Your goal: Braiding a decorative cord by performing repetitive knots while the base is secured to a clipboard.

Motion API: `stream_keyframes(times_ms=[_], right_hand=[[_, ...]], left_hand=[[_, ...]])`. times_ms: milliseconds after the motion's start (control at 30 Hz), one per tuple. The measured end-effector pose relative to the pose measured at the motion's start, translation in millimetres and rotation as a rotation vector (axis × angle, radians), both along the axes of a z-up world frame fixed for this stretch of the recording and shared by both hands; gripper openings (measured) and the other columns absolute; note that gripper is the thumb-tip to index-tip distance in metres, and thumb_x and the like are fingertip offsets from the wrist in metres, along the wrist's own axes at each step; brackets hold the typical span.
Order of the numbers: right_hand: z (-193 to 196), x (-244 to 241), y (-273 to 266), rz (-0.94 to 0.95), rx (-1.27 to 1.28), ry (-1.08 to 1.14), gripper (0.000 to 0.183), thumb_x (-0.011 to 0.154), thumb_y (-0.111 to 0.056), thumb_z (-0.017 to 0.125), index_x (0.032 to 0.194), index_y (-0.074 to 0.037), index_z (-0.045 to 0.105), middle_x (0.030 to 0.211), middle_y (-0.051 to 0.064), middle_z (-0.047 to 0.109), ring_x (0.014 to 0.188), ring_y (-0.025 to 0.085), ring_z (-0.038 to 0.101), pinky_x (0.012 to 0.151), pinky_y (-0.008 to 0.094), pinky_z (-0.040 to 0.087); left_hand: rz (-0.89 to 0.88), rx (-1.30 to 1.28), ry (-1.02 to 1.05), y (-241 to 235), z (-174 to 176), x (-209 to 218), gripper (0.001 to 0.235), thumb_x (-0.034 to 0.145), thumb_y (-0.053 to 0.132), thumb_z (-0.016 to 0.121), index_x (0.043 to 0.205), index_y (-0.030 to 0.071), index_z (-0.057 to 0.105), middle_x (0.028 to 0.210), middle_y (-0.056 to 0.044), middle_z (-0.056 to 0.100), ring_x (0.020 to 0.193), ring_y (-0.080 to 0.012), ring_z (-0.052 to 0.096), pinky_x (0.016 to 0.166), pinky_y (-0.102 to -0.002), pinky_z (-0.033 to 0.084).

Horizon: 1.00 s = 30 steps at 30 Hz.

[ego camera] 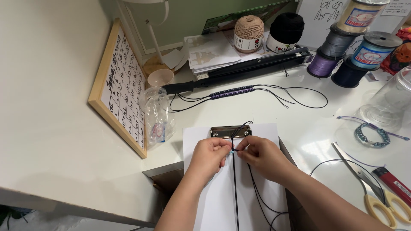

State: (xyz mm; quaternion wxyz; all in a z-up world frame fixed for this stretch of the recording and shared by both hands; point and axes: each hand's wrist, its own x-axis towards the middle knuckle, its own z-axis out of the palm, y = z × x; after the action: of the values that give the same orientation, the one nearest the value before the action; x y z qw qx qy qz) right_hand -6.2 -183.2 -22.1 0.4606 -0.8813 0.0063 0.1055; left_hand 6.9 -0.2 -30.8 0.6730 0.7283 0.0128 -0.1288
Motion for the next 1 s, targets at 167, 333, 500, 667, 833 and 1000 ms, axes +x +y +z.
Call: stream_keyframes(times_ms=[167, 333, 500, 667, 833, 1000], right_hand=[[-10, 4, -1, -0.001, 0.005, -0.018, 0.006, 0.089, -0.011, 0.074, 0.093, -0.009, 0.078, 0.051, 0.007, 0.057, 0.057, 0.020, 0.051, 0.063, 0.030, 0.046], [-6, 0, 1, -0.016, 0.027, -0.015, 0.007, 0.089, -0.010, 0.074, 0.092, -0.007, 0.080, 0.050, 0.007, 0.056, 0.056, 0.019, 0.050, 0.061, 0.030, 0.045], [-7, 2, 0, -0.029, 0.088, -0.013, 0.010, 0.088, -0.006, 0.073, 0.094, -0.005, 0.081, 0.049, 0.008, 0.055, 0.055, 0.019, 0.049, 0.059, 0.029, 0.043], [-2, -2, 2, -0.032, 0.148, 0.013, 0.010, 0.088, -0.005, 0.074, 0.095, -0.005, 0.081, 0.048, 0.008, 0.053, 0.051, 0.019, 0.051, 0.057, 0.029, 0.044], [-5, -1, 1, -0.034, 0.197, 0.003, 0.011, 0.087, -0.003, 0.073, 0.094, -0.006, 0.081, 0.047, 0.008, 0.053, 0.049, 0.019, 0.052, 0.055, 0.029, 0.045], [-10, 2, -2, -0.021, 0.159, -0.034, 0.013, 0.087, -0.003, 0.074, 0.095, -0.008, 0.083, 0.048, 0.008, 0.055, 0.052, 0.020, 0.051, 0.058, 0.030, 0.045]], left_hand=[[-0.006, 0.117, -0.051, 1, -5, -6, 0.021, 0.087, 0.005, 0.064, 0.100, 0.003, 0.080, 0.041, -0.005, 0.055, 0.035, -0.0111, 0.048, 0.040, -0.020, 0.039], [-0.042, 0.143, -0.048, 5, 8, -14, 0.024, 0.087, 0.004, 0.063, 0.105, 0.001, 0.079, 0.043, -0.005, 0.056, 0.040, -0.0111, 0.049, 0.045, -0.020, 0.041], [-0.075, 0.176, -0.061, 7, 11, -16, 0.023, 0.088, 0.004, 0.065, 0.107, 0.000, 0.078, 0.046, -0.005, 0.058, 0.045, -0.0106, 0.050, 0.050, -0.020, 0.043], [-0.092, 0.330, -0.116, 7, 9, -16, 0.019, 0.089, 0.010, 0.066, 0.103, 0.006, 0.078, 0.048, -0.004, 0.058, 0.051, -0.0136, 0.055, 0.056, -0.023, 0.046], [-0.099, 0.337, -0.133, 5, 2, -17, 0.018, 0.090, 0.011, 0.065, 0.103, 0.007, 0.078, 0.049, -0.004, 0.059, 0.054, -0.0141, 0.057, 0.057, -0.023, 0.046], [-0.097, 0.349, -0.137, 4, 4, -17, 0.017, 0.090, 0.012, 0.066, 0.103, 0.009, 0.078, 0.050, -0.005, 0.059, 0.056, -0.0160, 0.059, 0.059, -0.025, 0.047]])
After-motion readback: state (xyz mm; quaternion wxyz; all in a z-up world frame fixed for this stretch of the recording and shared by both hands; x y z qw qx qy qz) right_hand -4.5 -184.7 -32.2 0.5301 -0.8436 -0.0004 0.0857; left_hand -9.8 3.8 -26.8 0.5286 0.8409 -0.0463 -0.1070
